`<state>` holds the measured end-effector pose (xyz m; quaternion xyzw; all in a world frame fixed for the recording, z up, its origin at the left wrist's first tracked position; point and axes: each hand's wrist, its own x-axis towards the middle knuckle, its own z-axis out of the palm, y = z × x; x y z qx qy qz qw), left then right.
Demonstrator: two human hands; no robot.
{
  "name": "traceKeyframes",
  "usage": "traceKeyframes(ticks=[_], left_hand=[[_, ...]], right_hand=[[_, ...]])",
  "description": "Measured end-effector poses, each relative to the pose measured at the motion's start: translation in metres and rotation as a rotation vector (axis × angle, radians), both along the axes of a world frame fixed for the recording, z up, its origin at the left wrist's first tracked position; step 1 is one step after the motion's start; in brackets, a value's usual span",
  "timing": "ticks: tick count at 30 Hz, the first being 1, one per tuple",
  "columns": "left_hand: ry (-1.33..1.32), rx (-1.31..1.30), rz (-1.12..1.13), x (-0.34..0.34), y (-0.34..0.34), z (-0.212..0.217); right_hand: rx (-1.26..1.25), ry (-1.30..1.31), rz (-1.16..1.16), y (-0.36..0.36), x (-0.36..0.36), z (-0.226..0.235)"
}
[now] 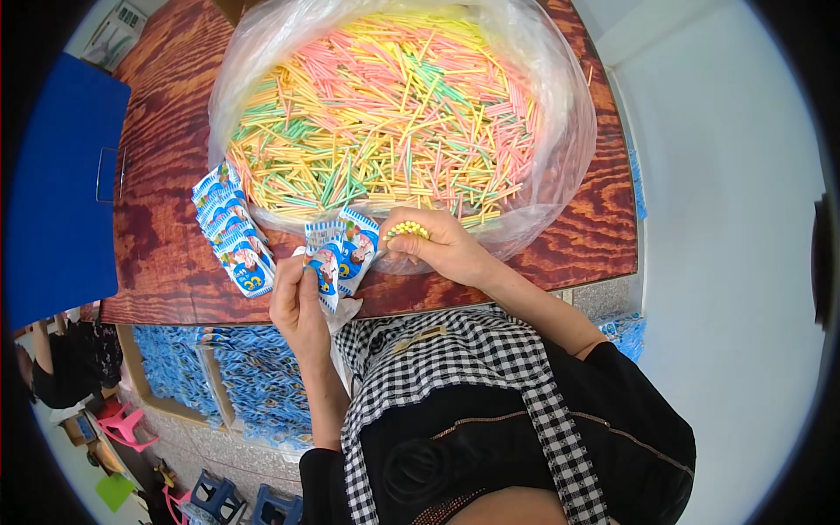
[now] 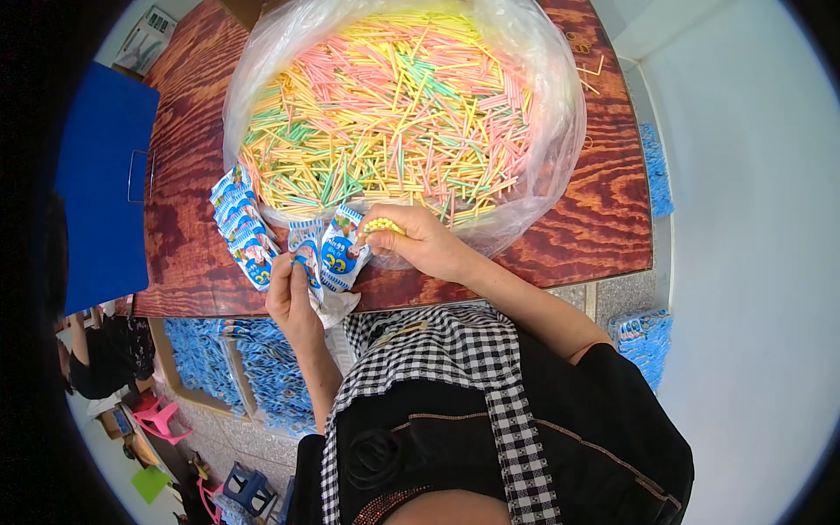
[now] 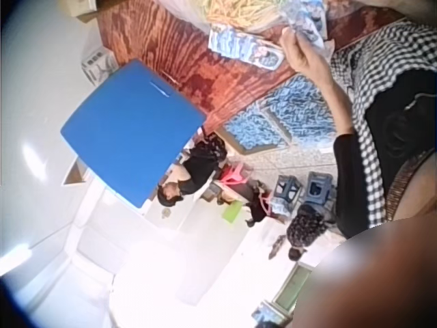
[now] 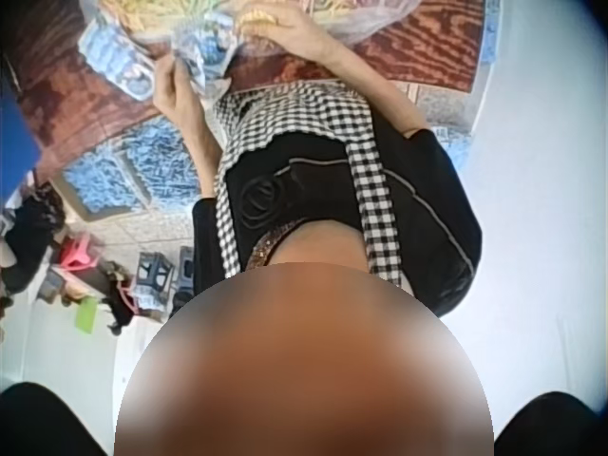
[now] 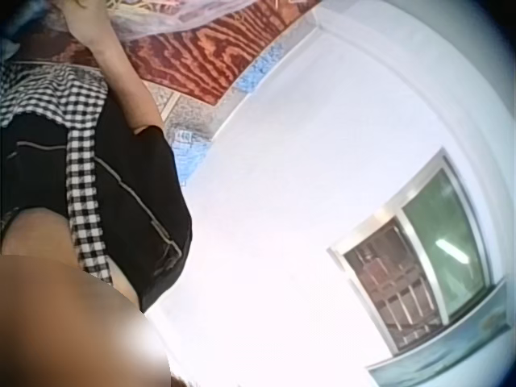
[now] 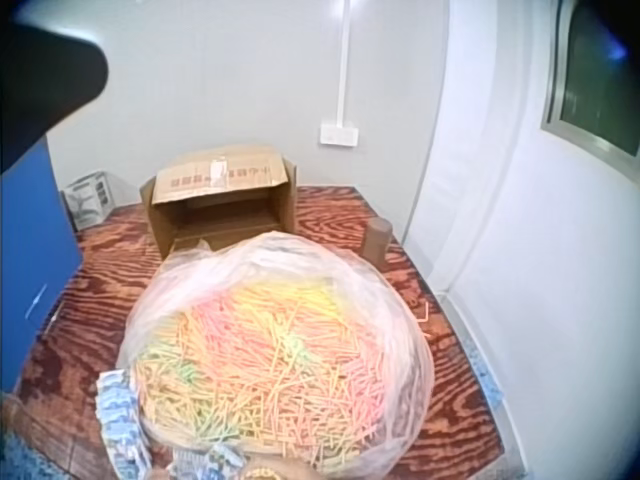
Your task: Manually packaging small colorful plastic sticks into individual plastic packets at a workstation.
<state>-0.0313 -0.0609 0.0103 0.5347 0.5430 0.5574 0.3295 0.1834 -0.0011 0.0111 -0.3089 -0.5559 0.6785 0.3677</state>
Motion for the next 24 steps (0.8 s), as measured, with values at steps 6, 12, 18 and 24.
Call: traceKeyframes(ticks=[6, 12, 18, 24], left_hand=[[-0.003, -0.002, 0.0, -0.001, -0.001, 0.004], [0.113, -0.008, -0.081, 0.009, 0.004, 0.007], [-0.015, -0.085, -0.157, 0.035, 0.006, -0.011], [-0.291, -0.159, -0.077, 0.055, 0.006, -0.024]], right_hand=[[-0.025, 0.024, -0.045, -0.002, -0.003, 0.002], [-0.2, 0.4, -0.063, 0.012, 0.003, 0.001], [-0.174, 0.484, -0.278, 0.037, -0.017, 0.038], [-0.244, 0.582, -0.27, 0.019, -0.035, 0.025]])
